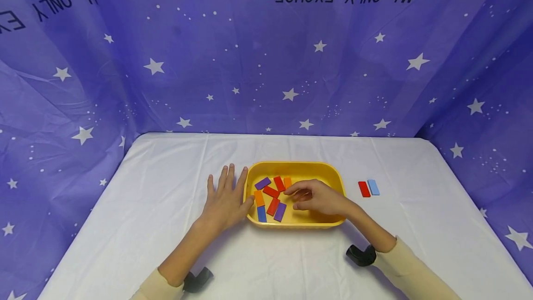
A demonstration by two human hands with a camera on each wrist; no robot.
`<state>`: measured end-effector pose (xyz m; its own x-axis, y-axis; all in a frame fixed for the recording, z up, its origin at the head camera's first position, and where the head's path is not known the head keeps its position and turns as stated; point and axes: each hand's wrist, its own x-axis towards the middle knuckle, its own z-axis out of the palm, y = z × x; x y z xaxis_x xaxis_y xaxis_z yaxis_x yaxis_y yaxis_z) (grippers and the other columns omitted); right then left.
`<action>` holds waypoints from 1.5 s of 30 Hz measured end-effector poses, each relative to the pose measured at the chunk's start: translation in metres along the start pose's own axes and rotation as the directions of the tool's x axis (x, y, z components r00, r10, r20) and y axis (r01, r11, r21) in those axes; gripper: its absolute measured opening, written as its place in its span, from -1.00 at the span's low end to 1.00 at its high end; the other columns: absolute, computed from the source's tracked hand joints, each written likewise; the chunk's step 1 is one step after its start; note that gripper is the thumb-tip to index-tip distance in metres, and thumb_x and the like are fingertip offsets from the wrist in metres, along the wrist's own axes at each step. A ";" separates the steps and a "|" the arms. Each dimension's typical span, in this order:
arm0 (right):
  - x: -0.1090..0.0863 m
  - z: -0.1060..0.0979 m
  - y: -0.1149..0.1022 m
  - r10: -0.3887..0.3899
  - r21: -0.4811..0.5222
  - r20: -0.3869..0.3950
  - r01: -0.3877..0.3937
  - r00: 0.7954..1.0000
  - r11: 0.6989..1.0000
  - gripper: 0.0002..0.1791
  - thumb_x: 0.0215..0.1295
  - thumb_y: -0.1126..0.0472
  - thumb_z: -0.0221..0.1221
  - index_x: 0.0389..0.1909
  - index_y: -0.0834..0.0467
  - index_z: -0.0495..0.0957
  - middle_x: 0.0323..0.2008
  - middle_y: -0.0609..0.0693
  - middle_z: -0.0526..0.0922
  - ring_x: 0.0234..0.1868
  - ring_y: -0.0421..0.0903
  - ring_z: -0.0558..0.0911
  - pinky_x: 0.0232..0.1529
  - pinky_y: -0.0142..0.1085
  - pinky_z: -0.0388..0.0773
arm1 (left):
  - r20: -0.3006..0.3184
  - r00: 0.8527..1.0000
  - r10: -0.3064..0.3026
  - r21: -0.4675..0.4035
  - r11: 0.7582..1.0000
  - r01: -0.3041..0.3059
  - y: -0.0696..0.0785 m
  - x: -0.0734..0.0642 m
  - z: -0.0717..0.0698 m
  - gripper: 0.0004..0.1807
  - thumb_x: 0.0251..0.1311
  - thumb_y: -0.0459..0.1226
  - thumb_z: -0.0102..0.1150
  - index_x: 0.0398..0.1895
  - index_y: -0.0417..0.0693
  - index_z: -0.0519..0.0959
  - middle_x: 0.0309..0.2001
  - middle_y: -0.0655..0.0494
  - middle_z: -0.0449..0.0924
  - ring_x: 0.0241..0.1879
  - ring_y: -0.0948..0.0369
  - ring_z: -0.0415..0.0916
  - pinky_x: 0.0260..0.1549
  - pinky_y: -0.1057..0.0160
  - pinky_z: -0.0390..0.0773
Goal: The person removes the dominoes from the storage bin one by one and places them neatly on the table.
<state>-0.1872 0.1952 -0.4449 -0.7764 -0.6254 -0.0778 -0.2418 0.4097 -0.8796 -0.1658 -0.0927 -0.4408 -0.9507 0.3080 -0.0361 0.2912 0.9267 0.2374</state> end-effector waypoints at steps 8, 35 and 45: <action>0.010 0.006 0.006 0.037 -0.027 0.049 -0.036 0.998 0.999 -0.61 0.24 0.31 0.36 0.11 0.22 0.64 0.00 0.06 0.69 -0.02 0.02 0.64 -0.01 -0.32 0.60 | -0.002 1.000 0.009 0.008 1.000 -0.009 0.000 0.000 0.000 -0.10 0.35 0.13 0.00 0.61 -0.03 -0.03 0.55 -0.31 -0.15 0.54 -0.18 -0.34 0.34 -0.39 -0.33; 0.023 0.010 0.003 0.068 -0.119 0.115 -0.054 0.991 0.991 -0.70 0.21 0.32 0.37 -0.01 0.14 0.71 -0.13 -0.14 0.70 -0.15 -0.11 0.55 -0.04 -0.34 0.54 | -0.001 1.000 0.013 0.007 1.000 -0.013 -0.001 0.002 0.000 -0.09 0.34 0.14 0.00 0.61 -0.04 -0.04 0.55 -0.31 -0.16 0.54 -0.18 -0.33 0.33 -0.40 -0.33; 0.024 0.011 0.004 0.090 -0.108 0.113 -0.078 0.990 0.991 -0.73 0.20 0.33 0.38 -0.06 0.11 0.74 -0.16 -0.13 0.69 -0.17 -0.09 0.54 -0.10 -0.35 0.54 | -0.001 1.000 0.018 -0.002 1.000 -0.018 0.000 0.001 0.000 -0.10 0.35 0.13 -0.01 0.61 -0.05 -0.04 0.55 -0.32 -0.16 0.54 -0.19 -0.33 0.33 -0.40 -0.32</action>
<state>-0.2001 0.1748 -0.4556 -0.7244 -0.6570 -0.2089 -0.2422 0.5263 -0.8151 -0.1671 -0.0924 -0.4410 -0.9454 0.3246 -0.0303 0.3084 0.9205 0.2399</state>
